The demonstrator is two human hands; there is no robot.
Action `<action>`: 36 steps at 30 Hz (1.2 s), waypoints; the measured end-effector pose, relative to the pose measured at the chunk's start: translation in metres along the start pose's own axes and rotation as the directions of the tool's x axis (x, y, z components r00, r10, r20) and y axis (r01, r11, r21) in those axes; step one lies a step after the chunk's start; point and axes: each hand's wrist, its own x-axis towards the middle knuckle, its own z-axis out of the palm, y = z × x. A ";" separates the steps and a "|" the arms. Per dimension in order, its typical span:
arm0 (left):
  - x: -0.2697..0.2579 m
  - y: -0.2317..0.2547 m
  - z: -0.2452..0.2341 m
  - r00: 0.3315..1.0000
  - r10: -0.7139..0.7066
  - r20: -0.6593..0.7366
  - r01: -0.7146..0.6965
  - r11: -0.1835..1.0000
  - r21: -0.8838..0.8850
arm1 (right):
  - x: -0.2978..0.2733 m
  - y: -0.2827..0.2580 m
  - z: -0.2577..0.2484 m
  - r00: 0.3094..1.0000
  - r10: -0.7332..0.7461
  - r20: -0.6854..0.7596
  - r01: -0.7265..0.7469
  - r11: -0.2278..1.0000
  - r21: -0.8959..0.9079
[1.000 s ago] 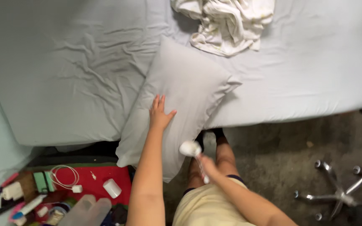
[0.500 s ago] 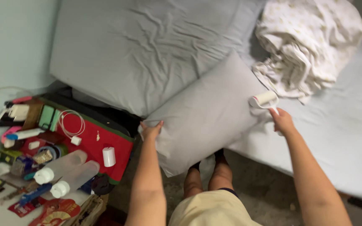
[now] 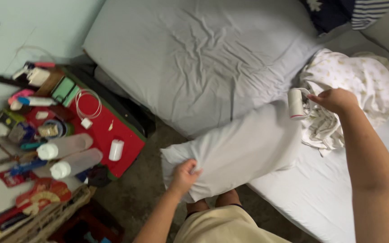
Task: The person cleans a pillow with a lint roller, removes a used adhesive sheet, then uses the roller on a dark patterned cloth and a striped garment before folding a white piece of clothing by hand.
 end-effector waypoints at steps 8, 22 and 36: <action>0.020 0.076 0.013 0.979 0.185 -0.081 -0.183 0.983 0.026 | -0.052 -0.283 0.118 0.823 -0.515 0.238 0.375 0.809 0.453; 0.021 0.067 0.011 0.981 0.170 -0.088 -0.161 0.981 0.106 | -0.022 -0.253 0.076 0.785 -0.602 0.144 0.602 0.797 0.047; 0.008 0.078 0.007 0.971 0.230 -0.061 -0.211 0.952 0.220 | 0.060 -0.032 0.008 0.974 -0.226 0.030 0.209 0.831 -0.515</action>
